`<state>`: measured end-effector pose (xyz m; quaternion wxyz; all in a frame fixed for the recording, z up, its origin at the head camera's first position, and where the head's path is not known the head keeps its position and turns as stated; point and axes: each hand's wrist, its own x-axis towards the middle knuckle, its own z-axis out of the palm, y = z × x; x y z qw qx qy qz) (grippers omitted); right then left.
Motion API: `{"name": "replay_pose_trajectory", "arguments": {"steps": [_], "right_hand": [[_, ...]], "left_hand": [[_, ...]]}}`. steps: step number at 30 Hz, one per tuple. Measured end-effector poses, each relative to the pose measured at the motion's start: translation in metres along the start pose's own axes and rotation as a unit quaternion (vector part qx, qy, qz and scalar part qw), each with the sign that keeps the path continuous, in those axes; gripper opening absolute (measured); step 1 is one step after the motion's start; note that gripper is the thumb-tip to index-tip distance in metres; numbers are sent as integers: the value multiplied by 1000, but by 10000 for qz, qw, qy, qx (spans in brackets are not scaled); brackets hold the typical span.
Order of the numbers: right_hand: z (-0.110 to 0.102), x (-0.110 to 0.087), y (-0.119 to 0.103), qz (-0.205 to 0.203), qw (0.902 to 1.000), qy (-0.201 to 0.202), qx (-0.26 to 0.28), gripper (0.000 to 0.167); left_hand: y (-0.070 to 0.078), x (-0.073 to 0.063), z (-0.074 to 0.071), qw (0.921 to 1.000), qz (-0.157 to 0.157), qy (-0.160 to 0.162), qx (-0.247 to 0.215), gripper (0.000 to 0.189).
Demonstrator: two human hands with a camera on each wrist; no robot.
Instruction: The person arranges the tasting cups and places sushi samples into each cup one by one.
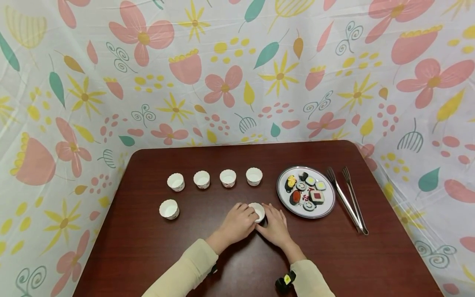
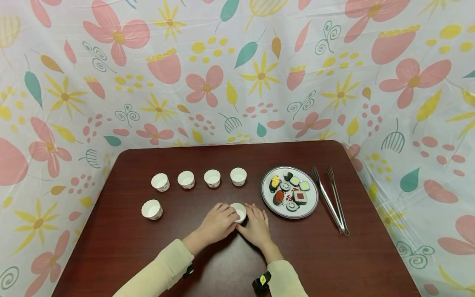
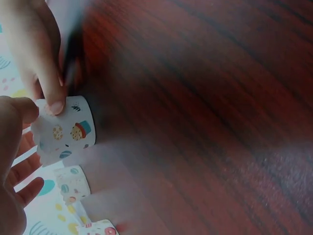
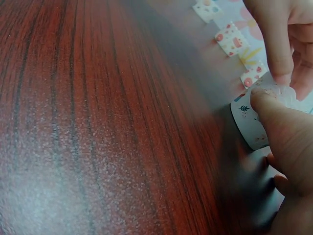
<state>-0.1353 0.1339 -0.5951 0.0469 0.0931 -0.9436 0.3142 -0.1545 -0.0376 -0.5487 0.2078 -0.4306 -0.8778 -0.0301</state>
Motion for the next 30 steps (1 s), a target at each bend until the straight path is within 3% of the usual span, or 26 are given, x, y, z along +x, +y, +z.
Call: {"name": "replay_pose_trajectory", "arguments": {"steps": [8,22,30], "right_hand": [[0,0,-1,17,10000,2,44,66],[1,0,-1,69,9999,-25,74,66],[1,0,-1,-11,9999,64,92,65]], "left_hand": [[5,-1,5,9995,10,99,294,5],[7,0,5,9992,-68,110,370,4],[6,2,1,9989,-110,383,248,9]]}}
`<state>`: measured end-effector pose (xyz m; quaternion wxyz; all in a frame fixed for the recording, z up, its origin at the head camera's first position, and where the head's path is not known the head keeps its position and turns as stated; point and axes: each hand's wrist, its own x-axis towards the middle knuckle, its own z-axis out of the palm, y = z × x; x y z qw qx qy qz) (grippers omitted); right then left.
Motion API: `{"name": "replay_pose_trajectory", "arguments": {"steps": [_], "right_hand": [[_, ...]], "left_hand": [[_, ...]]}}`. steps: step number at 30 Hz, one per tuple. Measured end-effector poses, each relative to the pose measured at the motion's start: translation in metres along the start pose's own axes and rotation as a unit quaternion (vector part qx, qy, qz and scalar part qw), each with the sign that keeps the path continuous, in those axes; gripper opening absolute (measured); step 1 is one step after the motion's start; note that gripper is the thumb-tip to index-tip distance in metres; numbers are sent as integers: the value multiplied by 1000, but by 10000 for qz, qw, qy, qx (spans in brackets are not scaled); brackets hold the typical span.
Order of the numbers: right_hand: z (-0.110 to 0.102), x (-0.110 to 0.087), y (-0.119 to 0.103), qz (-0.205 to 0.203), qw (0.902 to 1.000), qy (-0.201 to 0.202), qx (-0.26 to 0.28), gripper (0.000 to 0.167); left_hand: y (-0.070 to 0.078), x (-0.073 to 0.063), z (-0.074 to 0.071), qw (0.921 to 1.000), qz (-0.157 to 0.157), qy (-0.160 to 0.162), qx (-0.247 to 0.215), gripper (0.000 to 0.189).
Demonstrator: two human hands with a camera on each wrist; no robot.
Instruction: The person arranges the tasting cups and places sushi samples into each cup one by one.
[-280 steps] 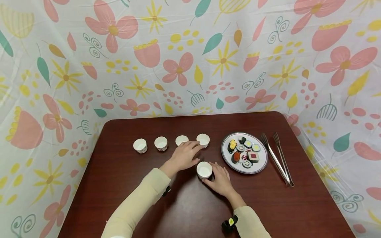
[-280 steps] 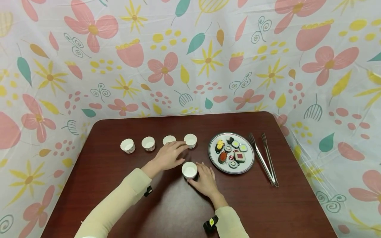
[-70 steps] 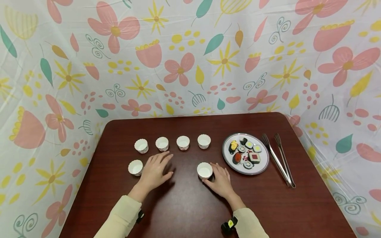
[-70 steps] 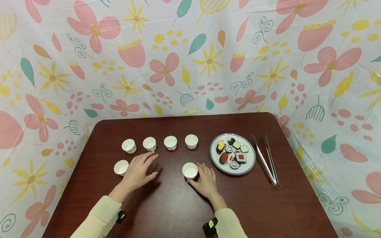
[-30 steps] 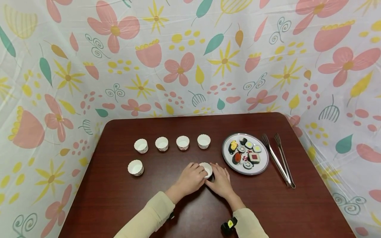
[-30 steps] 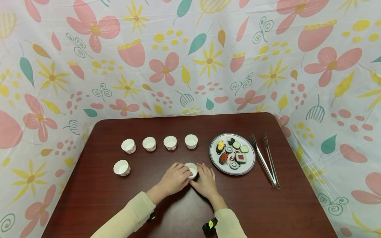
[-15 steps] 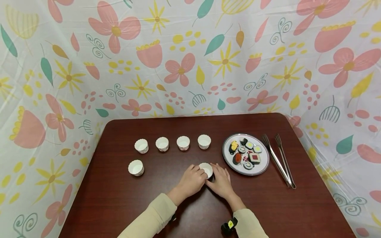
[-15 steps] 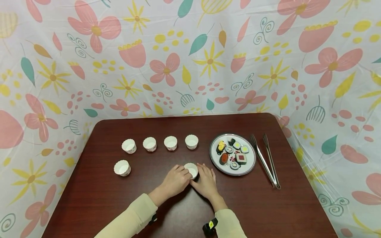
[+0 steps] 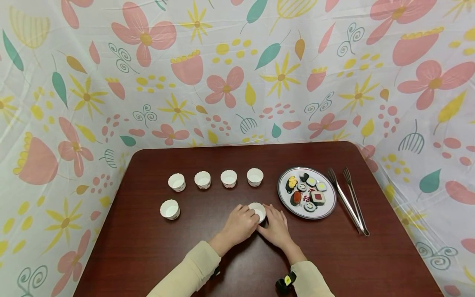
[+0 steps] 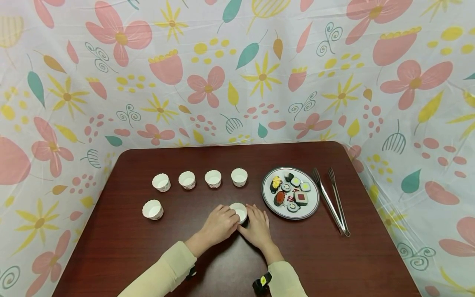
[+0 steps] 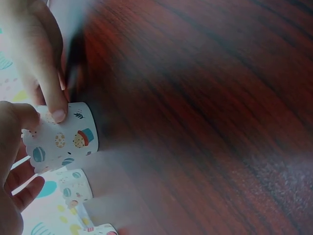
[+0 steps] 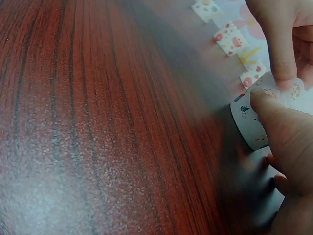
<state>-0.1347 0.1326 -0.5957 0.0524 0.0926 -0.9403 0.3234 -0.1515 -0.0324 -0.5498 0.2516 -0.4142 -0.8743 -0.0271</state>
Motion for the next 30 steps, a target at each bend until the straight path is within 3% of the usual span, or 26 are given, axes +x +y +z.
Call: {"name": "replay_pose_trajectory", "arguments": {"steps": [7,17,23,30], "right_hand": [[0,0,-1,-14,10000,55,-36,66],[-2,-1,-3,25,10000,24,-71,66],[-1,-1,-3,-36,9999,74,-72,67],[-2,0,-4,-46,9999,135,-41,71]], "left_hand": [[-1,5,-6,9999,-30,89,-130,10],[-11,15,-30,9991,2,395,-143,10],[-21,13,-35,9987,72,509,2,12],[-36,5,-37,9990,-72,440,-21,7]]}}
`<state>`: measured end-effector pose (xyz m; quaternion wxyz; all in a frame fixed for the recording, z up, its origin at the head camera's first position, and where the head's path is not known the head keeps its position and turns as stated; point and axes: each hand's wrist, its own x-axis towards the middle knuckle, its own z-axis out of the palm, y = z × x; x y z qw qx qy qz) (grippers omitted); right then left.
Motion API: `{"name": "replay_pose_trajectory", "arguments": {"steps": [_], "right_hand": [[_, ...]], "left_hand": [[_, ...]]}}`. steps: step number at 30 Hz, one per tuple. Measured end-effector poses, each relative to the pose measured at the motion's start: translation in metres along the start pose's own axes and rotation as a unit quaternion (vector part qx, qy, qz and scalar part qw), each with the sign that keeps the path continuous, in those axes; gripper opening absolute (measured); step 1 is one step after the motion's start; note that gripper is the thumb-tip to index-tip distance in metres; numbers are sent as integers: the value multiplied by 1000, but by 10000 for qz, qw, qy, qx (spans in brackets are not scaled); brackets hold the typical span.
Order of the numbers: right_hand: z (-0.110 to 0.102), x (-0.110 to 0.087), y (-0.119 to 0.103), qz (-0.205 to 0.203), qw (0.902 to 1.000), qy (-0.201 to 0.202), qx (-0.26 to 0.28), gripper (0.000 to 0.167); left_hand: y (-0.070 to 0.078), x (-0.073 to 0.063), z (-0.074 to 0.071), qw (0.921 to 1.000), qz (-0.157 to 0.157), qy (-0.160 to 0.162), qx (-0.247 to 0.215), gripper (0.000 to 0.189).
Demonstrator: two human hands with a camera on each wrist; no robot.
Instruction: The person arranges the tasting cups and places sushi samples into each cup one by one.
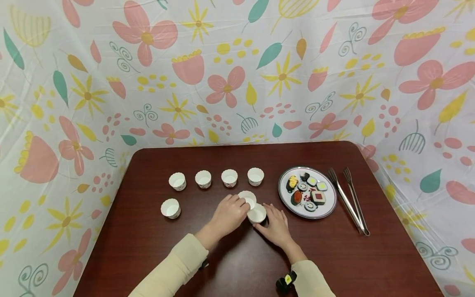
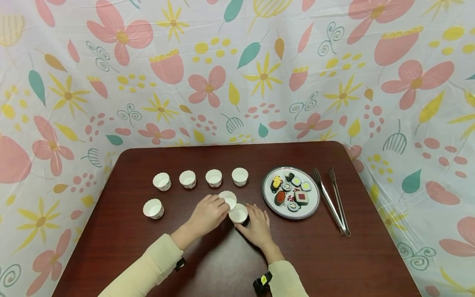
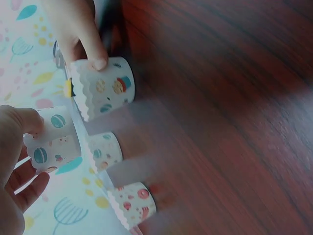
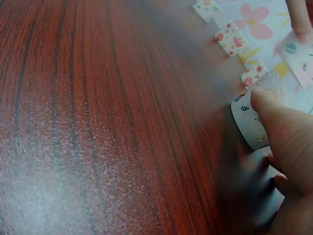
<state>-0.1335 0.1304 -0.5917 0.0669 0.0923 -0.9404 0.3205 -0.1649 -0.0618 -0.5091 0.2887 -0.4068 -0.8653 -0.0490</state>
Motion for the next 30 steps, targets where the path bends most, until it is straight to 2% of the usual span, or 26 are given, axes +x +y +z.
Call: {"name": "replay_pose_trajectory", "arguments": {"steps": [7,12,20,30], "right_hand": [[-1,1,0,27,10000,-58,5,72],[0,0,1,21,10000,-68,-32,72],[1,-1,1,34,10000,-91,-13,73],[-1,-1,0,82,9998,-162,14,73]], "left_hand": [[-16,-11,-3,9999,-88,-75,59,10],[-27,-24,-4,9998,-211,-30,53,10],[-42,-52,-2,9986,-499,-185,60,13],[-57,-84,0,9974,-654,-275,125,14]]}}
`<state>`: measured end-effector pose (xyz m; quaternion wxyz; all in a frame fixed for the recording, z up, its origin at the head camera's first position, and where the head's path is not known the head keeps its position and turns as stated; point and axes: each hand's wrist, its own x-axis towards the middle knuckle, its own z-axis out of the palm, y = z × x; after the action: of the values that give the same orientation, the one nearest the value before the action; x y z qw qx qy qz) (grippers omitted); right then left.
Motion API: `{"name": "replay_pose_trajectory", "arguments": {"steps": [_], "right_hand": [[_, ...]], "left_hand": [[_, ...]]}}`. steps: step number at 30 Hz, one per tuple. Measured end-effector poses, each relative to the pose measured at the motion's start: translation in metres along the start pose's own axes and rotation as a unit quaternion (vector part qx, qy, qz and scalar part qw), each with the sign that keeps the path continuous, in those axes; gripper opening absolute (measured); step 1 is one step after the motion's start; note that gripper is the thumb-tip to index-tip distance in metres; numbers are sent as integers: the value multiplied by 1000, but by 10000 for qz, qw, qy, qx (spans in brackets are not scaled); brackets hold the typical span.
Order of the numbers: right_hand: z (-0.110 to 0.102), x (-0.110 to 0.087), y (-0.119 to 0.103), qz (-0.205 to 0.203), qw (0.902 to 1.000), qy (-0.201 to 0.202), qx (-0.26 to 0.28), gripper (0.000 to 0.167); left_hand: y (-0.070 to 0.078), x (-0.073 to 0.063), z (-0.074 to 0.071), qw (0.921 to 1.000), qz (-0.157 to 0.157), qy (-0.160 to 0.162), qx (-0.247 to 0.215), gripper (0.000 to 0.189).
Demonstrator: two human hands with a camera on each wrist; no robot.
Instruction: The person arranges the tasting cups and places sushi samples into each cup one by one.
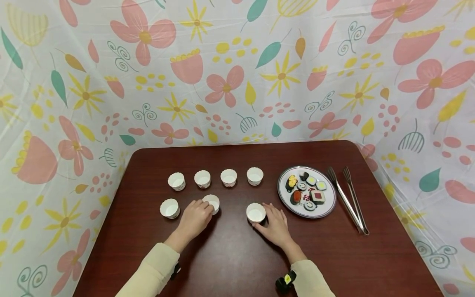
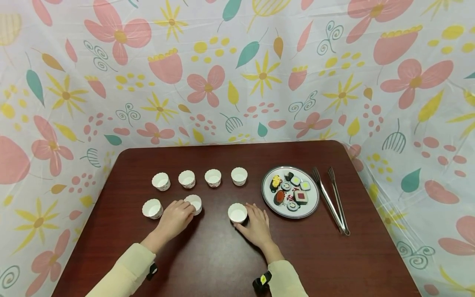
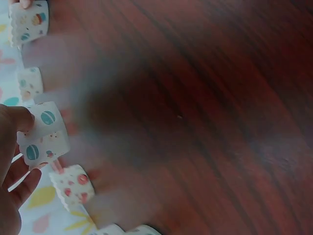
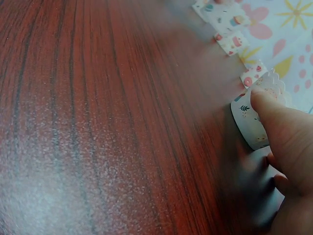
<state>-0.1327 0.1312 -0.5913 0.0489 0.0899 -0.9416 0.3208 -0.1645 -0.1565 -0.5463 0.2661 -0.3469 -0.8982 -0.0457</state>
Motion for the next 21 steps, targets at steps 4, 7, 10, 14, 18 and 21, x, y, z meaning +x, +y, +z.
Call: {"name": "replay_pose_trajectory", "arguments": {"steps": [4,7,10,14,18,21], "right_hand": [[1,0,1,-4,10000,32,-34,72],[2,-1,2,10,10000,26,-71,72],[2,-1,2,21,10000,22,-89,73],[3,-1,1,16,10000,40,-60,73],[2,-1,1,3,10000,59,-39,73],[2,0,1,3,10000,58,-52,73]], "left_hand": [[-6,-8,3,10000,-89,-30,21,15],[-9,-14,6,9999,-146,-5,17,15],[-12,-19,8,9998,-195,49,70,16],[-15,-23,10,9995,-272,43,126,17],[-16,-26,10,9993,-353,-85,90,15],[-16,-27,8,9990,-392,-220,25,10]]}}
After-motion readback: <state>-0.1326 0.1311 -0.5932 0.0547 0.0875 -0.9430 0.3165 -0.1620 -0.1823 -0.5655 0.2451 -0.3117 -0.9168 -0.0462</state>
